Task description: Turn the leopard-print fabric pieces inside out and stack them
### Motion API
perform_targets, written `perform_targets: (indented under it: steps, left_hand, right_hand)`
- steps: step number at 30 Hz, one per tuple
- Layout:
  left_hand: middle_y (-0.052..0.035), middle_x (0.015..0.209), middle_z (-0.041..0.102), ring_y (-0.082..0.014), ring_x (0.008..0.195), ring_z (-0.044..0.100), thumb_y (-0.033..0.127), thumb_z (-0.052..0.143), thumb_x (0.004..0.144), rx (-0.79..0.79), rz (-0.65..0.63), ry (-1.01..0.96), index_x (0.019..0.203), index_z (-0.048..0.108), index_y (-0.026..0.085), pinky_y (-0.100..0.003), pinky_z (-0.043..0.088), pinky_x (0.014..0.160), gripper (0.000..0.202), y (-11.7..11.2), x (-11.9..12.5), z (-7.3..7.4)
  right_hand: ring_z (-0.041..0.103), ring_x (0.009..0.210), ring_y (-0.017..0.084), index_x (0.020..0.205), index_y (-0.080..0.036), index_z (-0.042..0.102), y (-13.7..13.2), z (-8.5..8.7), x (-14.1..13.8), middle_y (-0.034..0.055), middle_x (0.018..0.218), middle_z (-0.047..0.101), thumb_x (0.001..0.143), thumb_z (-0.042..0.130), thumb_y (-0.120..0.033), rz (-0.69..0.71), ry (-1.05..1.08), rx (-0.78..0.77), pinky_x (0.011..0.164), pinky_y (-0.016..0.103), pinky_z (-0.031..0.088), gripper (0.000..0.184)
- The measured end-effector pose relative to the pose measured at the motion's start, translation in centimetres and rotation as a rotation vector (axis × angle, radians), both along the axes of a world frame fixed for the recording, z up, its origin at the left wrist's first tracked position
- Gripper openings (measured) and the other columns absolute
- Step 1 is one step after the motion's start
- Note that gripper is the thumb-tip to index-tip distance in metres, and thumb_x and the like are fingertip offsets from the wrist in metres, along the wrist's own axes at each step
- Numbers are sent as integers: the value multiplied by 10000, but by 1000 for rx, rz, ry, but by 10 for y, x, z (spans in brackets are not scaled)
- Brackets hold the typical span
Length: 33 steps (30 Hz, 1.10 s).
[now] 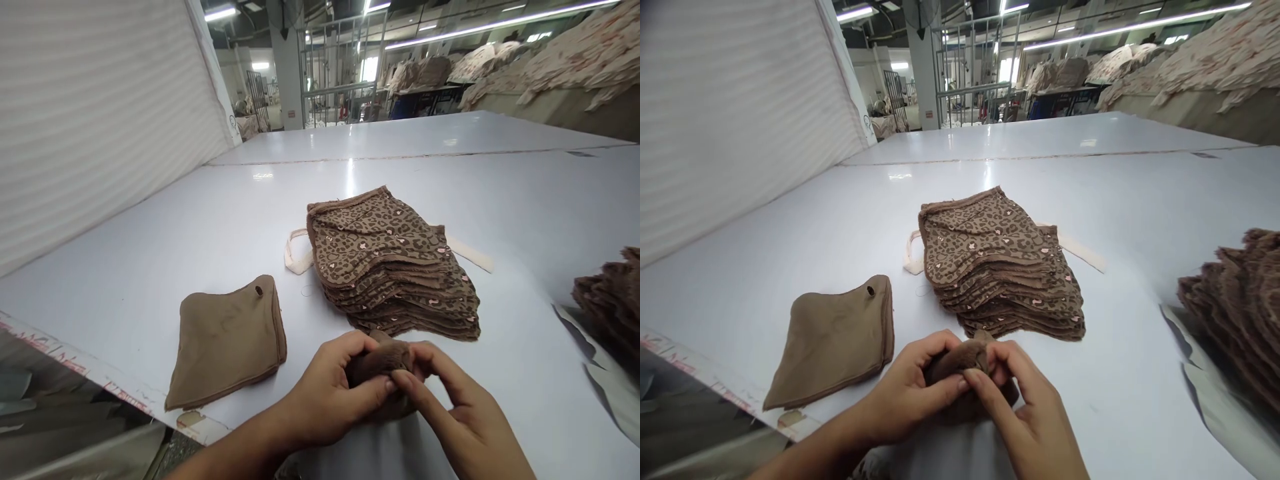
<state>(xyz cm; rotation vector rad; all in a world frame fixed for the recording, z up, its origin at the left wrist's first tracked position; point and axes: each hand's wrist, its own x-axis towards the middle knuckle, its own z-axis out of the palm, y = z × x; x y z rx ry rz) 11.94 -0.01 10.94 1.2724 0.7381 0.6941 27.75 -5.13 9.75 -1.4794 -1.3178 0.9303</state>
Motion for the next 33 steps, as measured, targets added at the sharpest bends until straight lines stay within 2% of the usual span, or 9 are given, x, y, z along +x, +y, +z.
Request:
perform_targets:
  steps: [3, 10, 12, 15, 18, 21, 26, 30, 33]
  left_hand:
    - [-30, 775, 589, -109, 697, 509, 324, 648, 766, -245, -6, -162, 874, 609, 105, -213, 395, 664, 247, 0, 3, -2]
    - [-35, 609, 616, -117, 619, 562, 356, 773, 584, -801, 93, -474, 643, 641, 87, -223, 439, 681, 306, 4, 13, -9]
    - [-38, 596, 609, -103, 575, 542, 407, 746, 628, -743, 63, -399, 644, 638, 76, -212, 422, 623, 348, 3, 15, -12]
    - [-30, 584, 578, -88, 543, 503, 473, 658, 726, -492, 34, -221, 662, 629, 62, -206, 381, 579, 417, 2, 16, -14]
    - [7, 575, 527, -78, 535, 457, 515, 629, 738, -333, 41, -144, 693, 568, 98, -202, 355, 560, 424, 2, 14, -11]
    - [36, 656, 520, -79, 575, 438, 433, 691, 708, -199, 55, -113, 827, 490, 165, -194, 343, 560, 356, 0, 7, -5]
    - [-34, 868, 559, -159, 816, 498, 220, 638, 750, 240, 62, 169, 864, 572, 155, -253, 388, 726, 147, -4, -2, -3]
    - [-18, 778, 585, -143, 739, 511, 143, 562, 772, 284, 8, 181, 858, 626, 145, -236, 384, 686, 108, -5, -1, -5]
    - [14, 631, 518, -110, 616, 451, 220, 644, 746, 291, -26, 158, 709, 653, 130, -213, 347, 585, 98, -4, 0, -4]
  right_hand:
    - [466, 695, 148, 703, -236, 498, -3, 3, -7, -26, 703, 499, 823, 537, -483, 26, 192, -128, 627, 218, 396, 278]
    - [407, 626, 120, 684, -221, 518, -13, -13, -10, -31, 666, 456, 812, 549, -499, 123, 453, -223, 563, 193, 359, 307]
    - [455, 700, 138, 761, -255, 548, -15, -13, -10, -28, 724, 499, 814, 547, -496, 74, 408, -159, 641, 194, 396, 247]
    - [492, 853, 160, 952, -328, 569, -12, -8, -7, -35, 848, 545, 805, 547, -530, -37, 302, -61, 765, 201, 409, 250]
    - [500, 776, 159, 866, -285, 596, -7, -2, -2, -24, 779, 543, 812, 555, -497, 71, 271, -140, 712, 211, 421, 223]
    - [517, 738, 155, 806, -255, 601, -3, 0, 1, -13, 754, 557, 826, 564, -425, 127, 405, -150, 709, 228, 434, 174]
    - [556, 668, 154, 876, -275, 577, -3, -8, 3, -15, 725, 596, 819, 567, -421, 1, 696, -216, 603, 233, 458, 157]
    - [553, 620, 141, 898, -315, 607, -7, -6, 5, -40, 655, 576, 768, 619, -475, 63, 357, -115, 575, 204, 449, 206]
    - [500, 623, 153, 646, -246, 592, -9, 3, 6, -11, 639, 511, 814, 570, -433, 18, 123, 42, 574, 222, 429, 253]
